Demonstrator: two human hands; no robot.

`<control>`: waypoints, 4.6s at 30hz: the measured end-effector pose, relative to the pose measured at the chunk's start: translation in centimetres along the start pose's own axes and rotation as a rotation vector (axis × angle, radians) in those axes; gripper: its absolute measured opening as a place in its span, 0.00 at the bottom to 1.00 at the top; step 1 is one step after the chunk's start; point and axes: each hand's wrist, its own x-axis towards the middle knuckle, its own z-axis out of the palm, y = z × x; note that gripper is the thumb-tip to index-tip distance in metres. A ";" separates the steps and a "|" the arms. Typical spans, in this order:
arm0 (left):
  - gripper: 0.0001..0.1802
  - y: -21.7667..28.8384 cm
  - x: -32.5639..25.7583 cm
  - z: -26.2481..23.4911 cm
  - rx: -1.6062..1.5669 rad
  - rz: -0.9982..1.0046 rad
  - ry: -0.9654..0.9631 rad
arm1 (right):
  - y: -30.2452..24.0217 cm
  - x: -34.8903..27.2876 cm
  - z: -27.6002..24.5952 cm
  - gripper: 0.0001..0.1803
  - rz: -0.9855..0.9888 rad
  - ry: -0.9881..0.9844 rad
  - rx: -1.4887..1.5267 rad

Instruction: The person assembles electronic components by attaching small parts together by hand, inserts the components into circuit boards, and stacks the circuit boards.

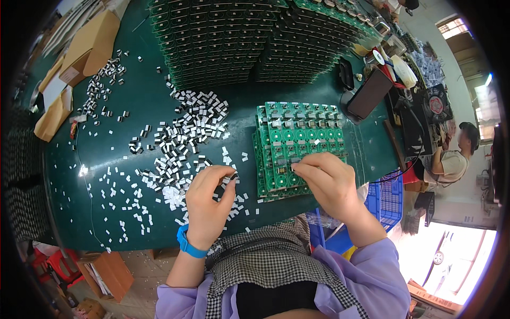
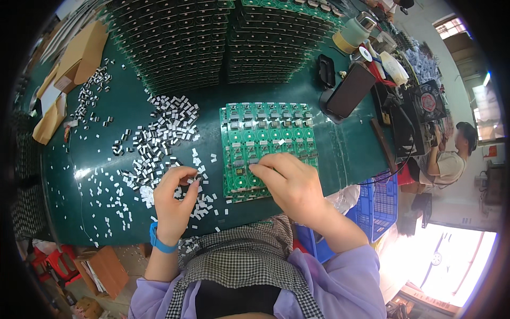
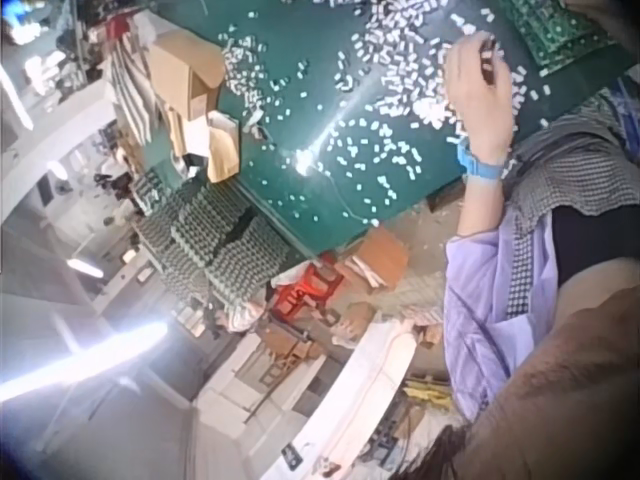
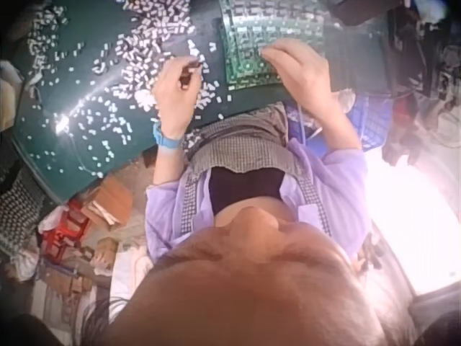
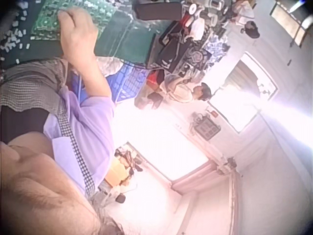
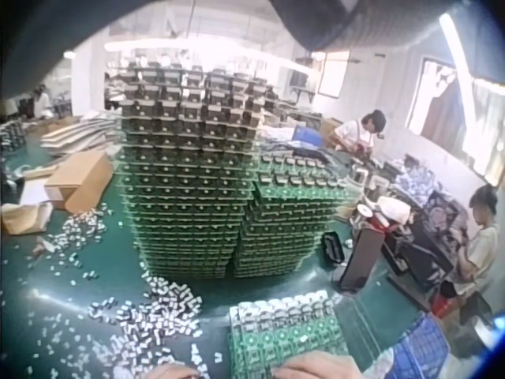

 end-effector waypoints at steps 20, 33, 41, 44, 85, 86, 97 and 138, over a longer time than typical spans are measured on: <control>0.10 2.4 -2.0 0.1 -0.543 -0.065 -0.371 | -3.7 -1.7 0.8 0.14 0.171 -0.073 0.760; 0.08 3.1 -1.8 1.3 -0.237 0.303 -0.277 | -4.2 -2.3 0.1 0.16 0.161 -0.001 0.545; 0.06 3.0 -2.6 2.2 -0.358 0.312 -0.192 | -4.0 -3.6 1.2 0.13 0.249 0.045 0.732; 0.06 3.0 -2.6 2.2 -0.266 0.372 -0.152 | -4.0 -3.6 1.3 0.13 0.216 0.050 0.703; 0.05 -1.3 1.1 -0.8 0.604 0.048 0.005 | 1.2 -1.1 -1.2 0.16 0.063 0.004 0.000; 0.05 -1.4 1.1 -0.8 0.603 0.046 0.005 | 1.1 -1.0 -1.2 0.16 0.062 0.003 0.000; 0.11 0.6 0.6 -1.2 0.020 -0.053 0.060 | -0.1 -0.5 -1.9 0.16 0.064 0.000 -0.102; 0.05 3.5 -2.2 1.6 -0.343 0.298 -0.288 | -3.5 -4.2 1.4 0.13 0.129 0.071 0.745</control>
